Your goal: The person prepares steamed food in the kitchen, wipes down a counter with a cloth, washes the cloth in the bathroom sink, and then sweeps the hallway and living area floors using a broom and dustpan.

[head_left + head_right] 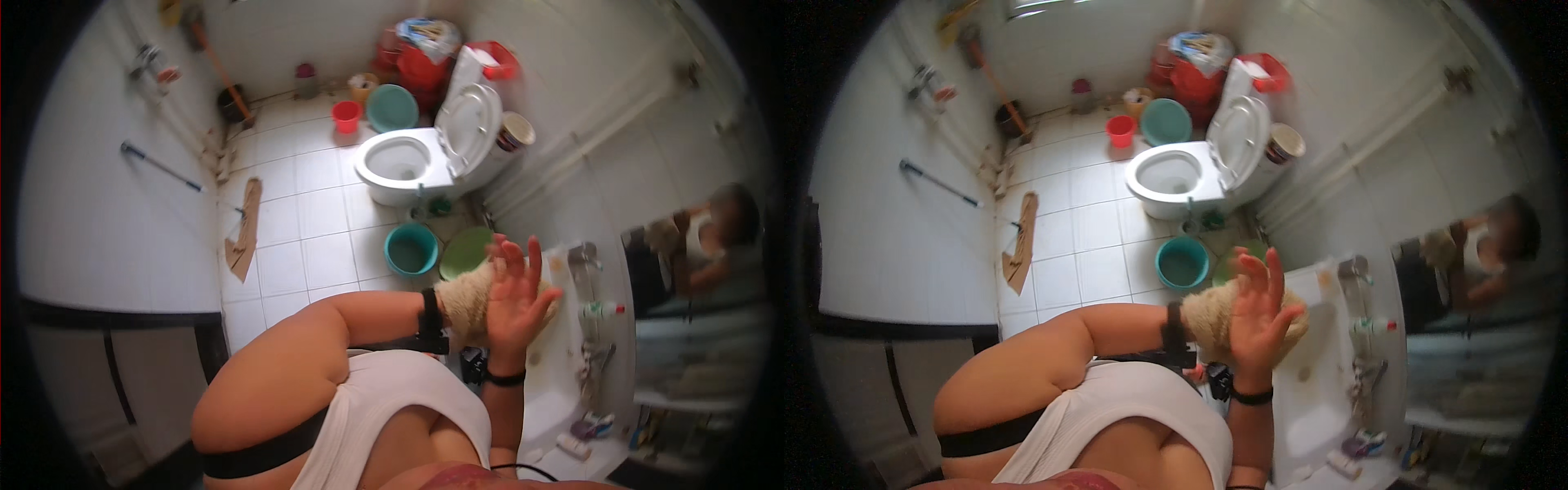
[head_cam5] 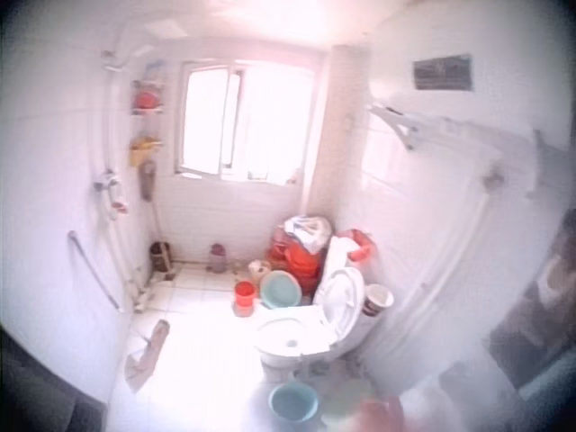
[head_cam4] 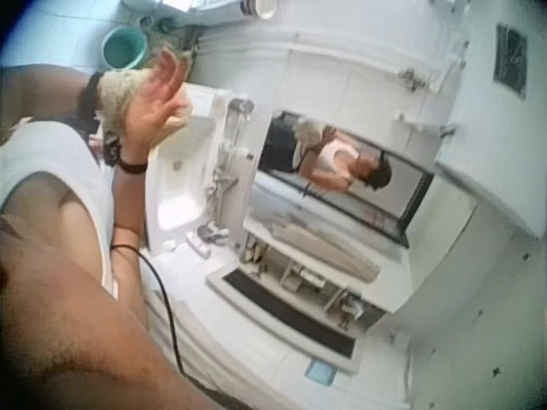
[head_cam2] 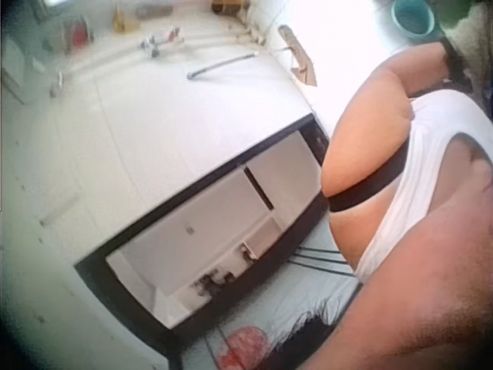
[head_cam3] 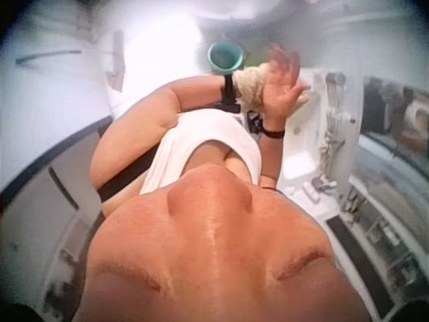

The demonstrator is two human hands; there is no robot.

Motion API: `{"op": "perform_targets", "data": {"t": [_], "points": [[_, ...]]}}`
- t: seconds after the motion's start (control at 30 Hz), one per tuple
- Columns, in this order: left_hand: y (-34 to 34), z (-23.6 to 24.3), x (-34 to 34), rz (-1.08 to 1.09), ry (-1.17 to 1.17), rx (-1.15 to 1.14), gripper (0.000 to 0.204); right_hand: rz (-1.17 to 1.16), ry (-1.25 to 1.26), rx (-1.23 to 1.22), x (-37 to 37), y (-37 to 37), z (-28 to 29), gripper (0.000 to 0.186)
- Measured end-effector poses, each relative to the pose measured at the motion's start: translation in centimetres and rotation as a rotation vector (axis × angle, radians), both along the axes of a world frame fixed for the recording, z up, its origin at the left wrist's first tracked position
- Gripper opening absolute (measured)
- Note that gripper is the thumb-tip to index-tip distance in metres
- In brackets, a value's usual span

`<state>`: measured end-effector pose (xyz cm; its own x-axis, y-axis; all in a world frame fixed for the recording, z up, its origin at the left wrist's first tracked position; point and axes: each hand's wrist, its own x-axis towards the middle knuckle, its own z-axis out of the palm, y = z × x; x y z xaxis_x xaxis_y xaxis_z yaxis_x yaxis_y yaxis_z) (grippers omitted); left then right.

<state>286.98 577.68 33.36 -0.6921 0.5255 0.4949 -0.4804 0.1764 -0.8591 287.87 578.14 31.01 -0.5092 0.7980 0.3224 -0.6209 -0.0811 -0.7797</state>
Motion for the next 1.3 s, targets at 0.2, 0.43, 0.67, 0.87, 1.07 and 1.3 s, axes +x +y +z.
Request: {"op": "perform_targets", "data": {"t": [0.2, 0.43, 0.67, 0.87, 1.07, 1.3], "points": [[-1.4, -2.0, -6.5, -0.469, 1.515, -0.649, 0.052, 0.208, 0.074, -0.187, 3.9, 0.9, 0.8, 0.067], [-1.4, -2.8, -6.8, -0.433, 1.892, -0.38, 0.052, -0.998, -0.588, 0.693, 8.0, -1.7, 6.6, 0.064], [-3.4, -3.0, -5.8, -0.345, 1.971, -0.094, 0.05, -0.202, -0.031, 0.438, 7.5, -5.3, 7.8, 0.072], [-4.5, -3.2, -4.9, -0.316, 1.982, 0.04, 0.049, -0.15, 0.015, 0.44, 7.3, -5.4, 8.9, 0.062], [-2.4, -4.3, -6.1, -0.082, 2.069, -0.076, 0.048, -0.242, 0.004, -0.048, 5.6, -4.1, 9.1, 0.052], [3.2, -4.1, -6.9, 0.092, 2.218, -0.334, 0.048, -0.72, -0.369, -0.164, 7.9, 3.0, 0.8, 0.033]]}}
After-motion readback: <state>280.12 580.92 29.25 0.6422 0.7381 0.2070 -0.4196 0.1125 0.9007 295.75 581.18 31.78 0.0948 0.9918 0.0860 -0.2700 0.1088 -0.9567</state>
